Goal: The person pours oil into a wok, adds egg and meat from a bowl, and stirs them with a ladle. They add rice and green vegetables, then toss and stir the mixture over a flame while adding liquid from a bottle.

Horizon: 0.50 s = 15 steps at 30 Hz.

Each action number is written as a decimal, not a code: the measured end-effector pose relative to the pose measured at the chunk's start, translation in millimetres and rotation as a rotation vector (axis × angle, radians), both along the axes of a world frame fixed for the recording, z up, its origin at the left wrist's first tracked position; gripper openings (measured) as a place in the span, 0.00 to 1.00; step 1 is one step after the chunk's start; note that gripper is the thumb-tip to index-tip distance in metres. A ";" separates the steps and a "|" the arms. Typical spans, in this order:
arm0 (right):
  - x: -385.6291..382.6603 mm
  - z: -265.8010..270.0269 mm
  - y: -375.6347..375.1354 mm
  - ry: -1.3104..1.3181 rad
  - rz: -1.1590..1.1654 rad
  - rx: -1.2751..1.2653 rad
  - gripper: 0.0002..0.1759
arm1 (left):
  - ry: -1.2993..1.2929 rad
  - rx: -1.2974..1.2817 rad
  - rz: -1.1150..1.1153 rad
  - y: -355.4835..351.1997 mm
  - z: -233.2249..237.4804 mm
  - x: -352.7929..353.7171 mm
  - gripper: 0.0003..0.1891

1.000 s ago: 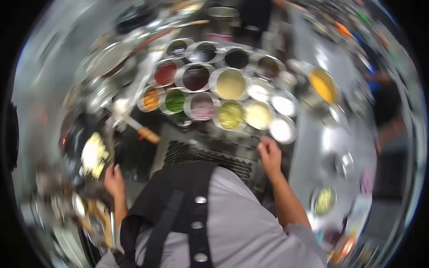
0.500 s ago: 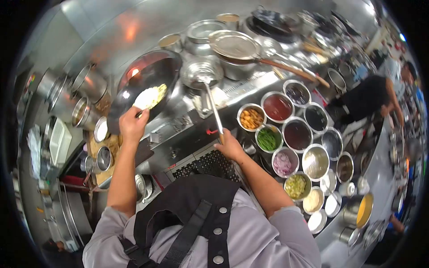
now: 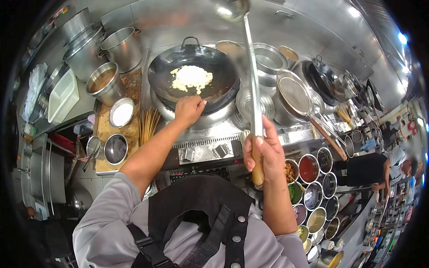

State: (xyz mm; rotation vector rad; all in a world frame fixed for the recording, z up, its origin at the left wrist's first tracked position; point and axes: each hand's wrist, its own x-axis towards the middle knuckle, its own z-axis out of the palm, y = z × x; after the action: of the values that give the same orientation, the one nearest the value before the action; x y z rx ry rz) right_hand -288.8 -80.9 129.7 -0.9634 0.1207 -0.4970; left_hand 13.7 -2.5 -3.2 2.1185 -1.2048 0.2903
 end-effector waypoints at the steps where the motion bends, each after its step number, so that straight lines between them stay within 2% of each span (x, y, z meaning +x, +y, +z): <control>1: 14.3 -5.0 -2.0 -0.053 0.091 0.069 0.32 | 0.005 -0.005 0.009 0.3 -4.2 1.8 0.14; 3: 52.4 -31.1 -13.2 0.058 0.161 0.207 0.31 | -0.092 -0.116 -0.019 1.6 -11.6 4.7 0.13; 5: 105.9 -66.5 -31.1 0.342 0.159 0.219 0.28 | -0.082 -0.113 -0.008 0.7 -9.8 7.0 0.14; 8: 164.0 -103.3 -67.8 0.522 0.157 0.164 0.27 | -0.074 -0.075 -0.011 1.1 -1.2 7.6 0.15; 11: 149.9 -80.4 -61.2 0.419 0.178 0.007 0.26 | -0.073 -0.087 -0.018 5.6 -7.3 2.8 0.15; 12: 137.9 -72.2 -67.0 0.352 0.227 0.197 0.26 | -0.079 -0.068 -0.003 4.3 -7.5 2.4 0.16; 13: 137.5 -73.4 -73.3 0.348 0.241 0.196 0.26 | -0.089 -0.054 0.014 -0.1 -5.0 4.1 0.16; 15: 138.7 -84.4 -88.6 0.405 0.353 0.351 0.26 | -0.102 -0.073 0.025 -4.4 -4.4 6.4 0.16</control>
State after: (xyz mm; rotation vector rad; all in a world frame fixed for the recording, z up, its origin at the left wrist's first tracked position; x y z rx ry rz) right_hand -150.1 -169.5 45.2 -0.7077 0.3824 0.0518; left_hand 20.1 -6.9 -7.5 2.0789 -1.2076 0.4520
